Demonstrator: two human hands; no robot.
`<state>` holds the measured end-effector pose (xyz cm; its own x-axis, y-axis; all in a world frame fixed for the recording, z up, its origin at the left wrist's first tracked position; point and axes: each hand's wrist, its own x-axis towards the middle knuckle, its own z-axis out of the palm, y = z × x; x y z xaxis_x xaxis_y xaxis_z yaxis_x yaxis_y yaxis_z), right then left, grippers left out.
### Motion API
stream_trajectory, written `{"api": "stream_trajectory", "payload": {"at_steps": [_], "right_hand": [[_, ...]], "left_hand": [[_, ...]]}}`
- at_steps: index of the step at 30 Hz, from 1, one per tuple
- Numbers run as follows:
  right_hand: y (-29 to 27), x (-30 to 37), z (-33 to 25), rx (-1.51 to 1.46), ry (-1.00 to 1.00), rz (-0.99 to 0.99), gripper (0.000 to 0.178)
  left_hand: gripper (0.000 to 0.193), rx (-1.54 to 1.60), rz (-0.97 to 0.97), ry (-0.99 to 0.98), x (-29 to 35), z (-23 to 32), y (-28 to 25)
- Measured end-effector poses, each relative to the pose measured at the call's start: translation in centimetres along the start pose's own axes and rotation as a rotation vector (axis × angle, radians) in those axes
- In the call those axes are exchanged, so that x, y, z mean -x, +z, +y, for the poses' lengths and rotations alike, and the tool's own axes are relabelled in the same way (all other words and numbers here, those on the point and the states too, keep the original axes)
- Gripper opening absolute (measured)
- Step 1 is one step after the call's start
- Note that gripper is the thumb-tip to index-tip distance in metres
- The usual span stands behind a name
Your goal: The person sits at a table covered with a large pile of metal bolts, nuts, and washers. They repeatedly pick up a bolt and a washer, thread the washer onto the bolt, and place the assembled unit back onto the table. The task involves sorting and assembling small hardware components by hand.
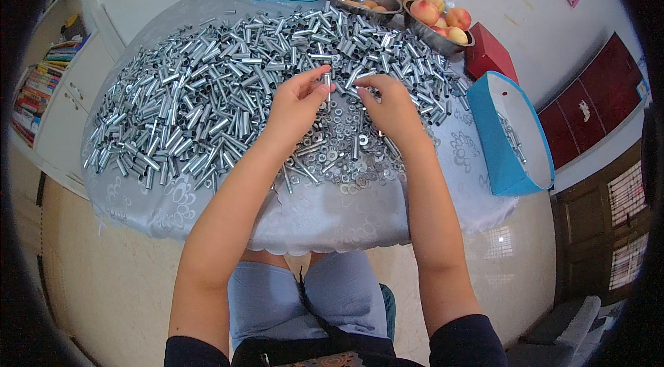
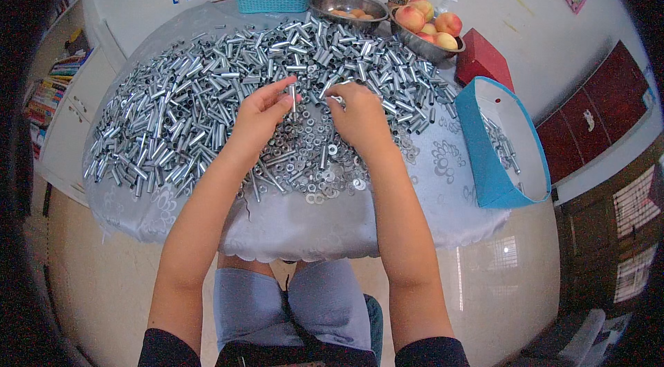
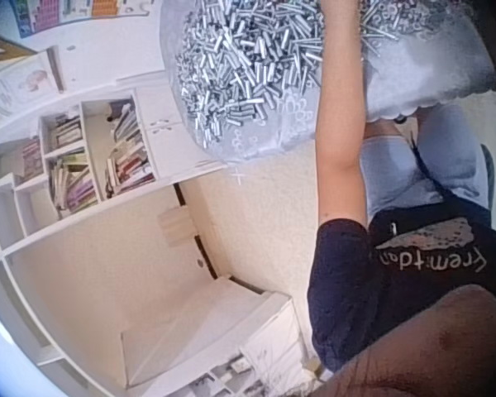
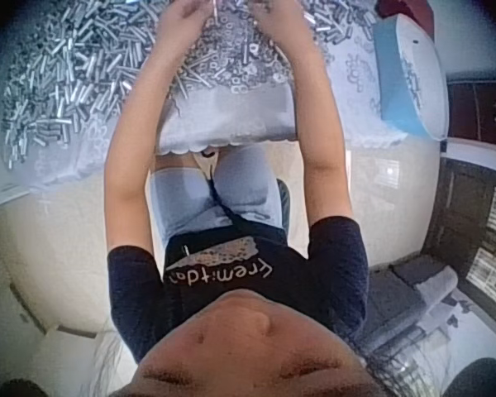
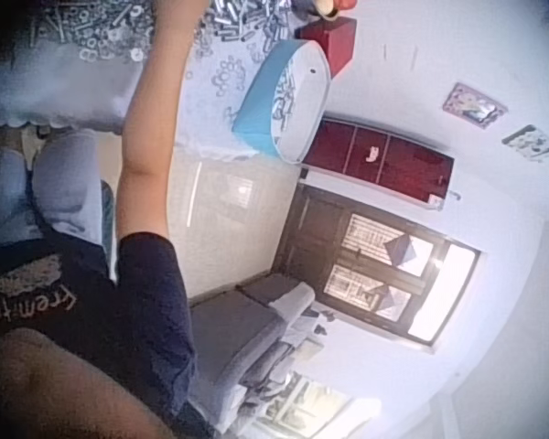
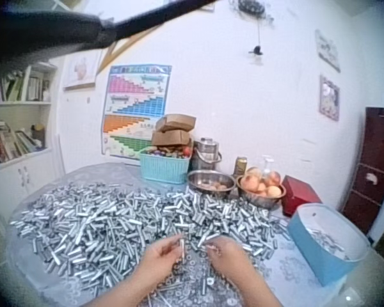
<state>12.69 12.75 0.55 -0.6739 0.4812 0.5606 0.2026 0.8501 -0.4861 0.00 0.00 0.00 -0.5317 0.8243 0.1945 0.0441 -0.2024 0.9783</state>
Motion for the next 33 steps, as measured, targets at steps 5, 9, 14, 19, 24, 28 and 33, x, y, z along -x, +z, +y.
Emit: {"api": "stream_trajectory", "payload": {"at_steps": [5, 9, 14, 19, 24, 28, 33], "right_hand": [[0.4, 0.4, -0.3, 0.033, -0.073, -0.107, 0.015], [0.9, 0.7, -0.7, 0.054, -0.141, -0.212, 0.016], [1.3, 0.7, -0.9, 0.089, -0.202, -0.265, 0.018], [1.2, 0.9, 0.2, 0.213, -0.13, -0.183, 0.019], [0.5, 1.1, -0.4, 0.313, -0.068, -0.263, 0.017], [0.4, 0.8, -0.7, 0.301, -0.062, -0.338, 0.017], [1.2, 1.0, -0.1, 0.225, -0.19, -0.279, 0.02]], "left_hand": [[0.033, 0.096, 0.025, -0.109, 0.4, 0.9, -0.2], [0.03, 0.238, 0.025, -0.232, 0.2, 0.8, -0.4], [0.029, 0.335, -0.008, -0.283, 0.1, 0.3, -0.4], [0.028, 0.357, -0.012, -0.301, 0.0, 0.3, -0.2], [0.027, 0.383, 0.005, -0.324, -0.1, 0.1, -0.3], [0.025, 0.422, 0.022, -0.336, -0.2, -0.1, -0.3], [0.022, 0.429, 0.037, -0.341, -0.4, -0.5, -0.5]]}}
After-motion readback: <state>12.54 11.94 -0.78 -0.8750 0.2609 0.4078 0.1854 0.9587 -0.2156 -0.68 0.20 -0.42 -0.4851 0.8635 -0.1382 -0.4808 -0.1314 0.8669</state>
